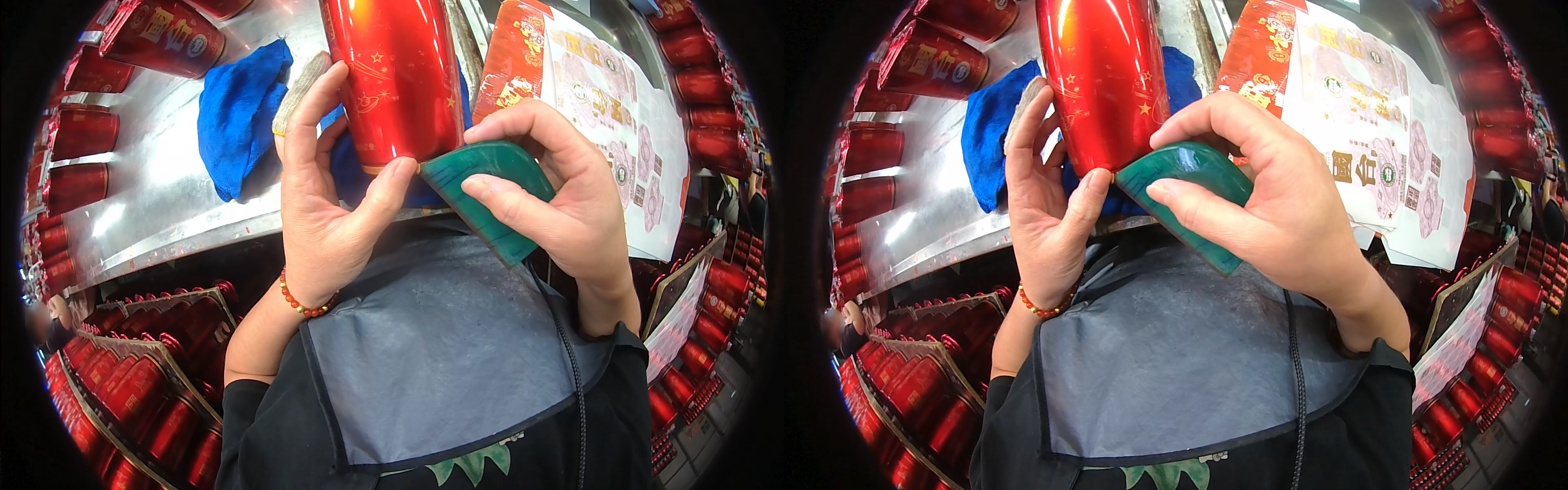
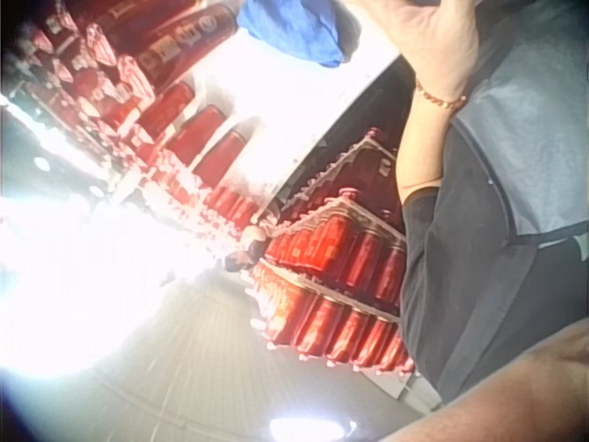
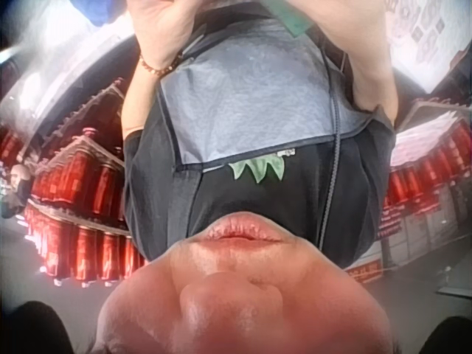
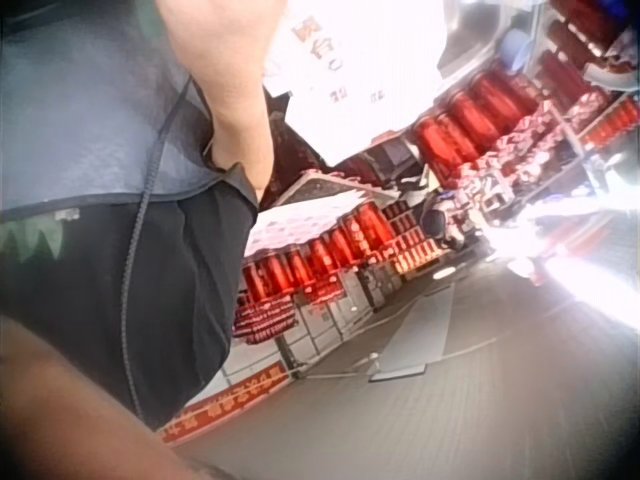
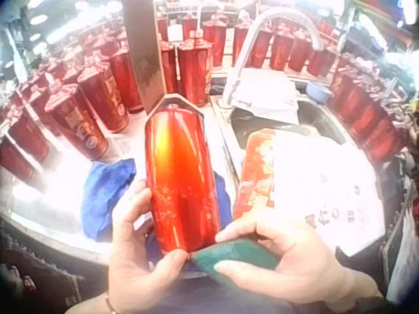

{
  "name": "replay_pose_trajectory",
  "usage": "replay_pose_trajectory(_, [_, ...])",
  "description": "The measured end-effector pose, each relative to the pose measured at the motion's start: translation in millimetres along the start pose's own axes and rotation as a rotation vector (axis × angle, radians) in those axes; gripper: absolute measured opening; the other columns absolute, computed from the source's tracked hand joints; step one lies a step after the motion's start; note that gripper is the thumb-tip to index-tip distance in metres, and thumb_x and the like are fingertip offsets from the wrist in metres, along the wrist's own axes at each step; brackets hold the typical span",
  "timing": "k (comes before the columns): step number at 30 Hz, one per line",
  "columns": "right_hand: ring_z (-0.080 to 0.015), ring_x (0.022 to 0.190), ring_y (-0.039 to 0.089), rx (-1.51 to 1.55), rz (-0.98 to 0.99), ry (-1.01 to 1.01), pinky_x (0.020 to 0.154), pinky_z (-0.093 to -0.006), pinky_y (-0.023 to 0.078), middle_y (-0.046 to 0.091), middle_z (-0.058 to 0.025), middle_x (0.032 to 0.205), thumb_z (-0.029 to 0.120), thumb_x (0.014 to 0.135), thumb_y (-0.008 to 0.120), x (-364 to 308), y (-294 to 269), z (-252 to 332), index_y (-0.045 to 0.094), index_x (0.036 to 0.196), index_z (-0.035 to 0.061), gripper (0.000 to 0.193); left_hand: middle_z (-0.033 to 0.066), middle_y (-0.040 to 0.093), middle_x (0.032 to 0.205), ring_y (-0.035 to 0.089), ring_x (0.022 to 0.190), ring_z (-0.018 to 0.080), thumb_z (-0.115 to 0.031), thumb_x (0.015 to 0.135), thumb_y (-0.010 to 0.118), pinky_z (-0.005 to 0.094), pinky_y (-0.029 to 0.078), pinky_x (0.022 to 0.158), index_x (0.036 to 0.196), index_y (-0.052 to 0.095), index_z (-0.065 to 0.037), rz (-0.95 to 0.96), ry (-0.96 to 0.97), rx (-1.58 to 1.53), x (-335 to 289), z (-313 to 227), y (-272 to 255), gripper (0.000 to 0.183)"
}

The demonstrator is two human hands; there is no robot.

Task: The person picks up a red cylindrical can and wipes its surface with a green sponge and a blue cloth. They rotate the can to clean different sides, then place it back on the counter among other identical cans.

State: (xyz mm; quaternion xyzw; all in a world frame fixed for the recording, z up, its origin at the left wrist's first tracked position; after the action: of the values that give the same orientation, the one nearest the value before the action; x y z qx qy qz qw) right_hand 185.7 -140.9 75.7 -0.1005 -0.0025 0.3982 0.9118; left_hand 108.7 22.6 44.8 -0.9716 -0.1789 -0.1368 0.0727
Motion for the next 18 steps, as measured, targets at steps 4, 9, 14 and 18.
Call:
replay_pose_trajectory(4, [-0.0119, 0.107, 0.062, -0.02, 0.004, -0.007, 0.094, -0.0249, 0.048, 0.063, -0.0055, 0.112, -0.002, 0.09, 0.072, -0.7, -0.5, 2.1, 0.06, 0.12, -0.0016, 0.032, 0.0138, 0.037, 0.154, 0.045, 0.138, 0.0223, -0.008, 0.087, 0.078, 0.0385, 0.039, 0.115, 0.156, 0.033, -0.003, 0.001, 0.005, 0.001, 0.0, -0.3, -0.3, 0.083])
replay_pose_trajectory(9, [-0.0118, 0.106, 0.062, -0.017, 0.004, -0.016, 0.094, -0.0248, 0.048, 0.063, -0.0055, 0.112, -0.002, 0.09, 0.072, -1.2, -1.0, 2.0, 0.061, 0.12, -0.0018, 0.032, 0.0139, 0.036, 0.154, 0.044, 0.139, 0.0226, -0.008, 0.087, 0.077, 0.039, 0.038, 0.116, 0.156, 0.033, -0.003, -0.001, 0.008, 0.02, -0.4, 1.2, -1.5, 0.082])
replay_pose_trajectory(14, [-0.012, 0.106, 0.063, -0.013, 0.003, -0.018, 0.094, -0.025, 0.049, 0.064, -0.006, 0.113, -0.002, 0.09, 0.072, -0.3, -1.1, 0.1, 0.061, 0.121, -0.0017, 0.032, 0.0138, 0.036, 0.154, 0.044, 0.14, 0.0226, -0.009, 0.087, 0.077, 0.0387, 0.038, 0.116, 0.156, 0.033, -0.003, -0.001, 0.006, 0.009, -0.5, 0.8, -1.4, 0.082])
replay_pose_trajectory(18, [-0.0121, 0.106, 0.063, -0.013, 0.004, -0.016, 0.094, -0.0253, 0.049, 0.064, -0.0062, 0.113, -0.001, 0.091, 0.072, 0.1, -0.7, -0.4, 0.061, 0.121, -0.0016, 0.032, 0.0138, 0.037, 0.154, 0.044, 0.139, 0.0225, -0.009, 0.088, 0.077, 0.0383, 0.038, 0.116, 0.157, 0.032, -0.003, 0.002, 0.003, 0.007, -0.4, 1.0, -0.7, 0.082])
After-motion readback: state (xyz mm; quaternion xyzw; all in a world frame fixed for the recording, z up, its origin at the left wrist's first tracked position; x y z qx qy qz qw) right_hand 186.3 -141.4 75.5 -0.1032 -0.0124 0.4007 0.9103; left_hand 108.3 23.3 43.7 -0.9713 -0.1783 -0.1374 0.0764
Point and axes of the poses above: each hand's wrist, its own x-axis towards the middle knuckle, its own y-axis out of the palm, z = x × y, the point moved 9 cm from there along x, towards the middle knuckle
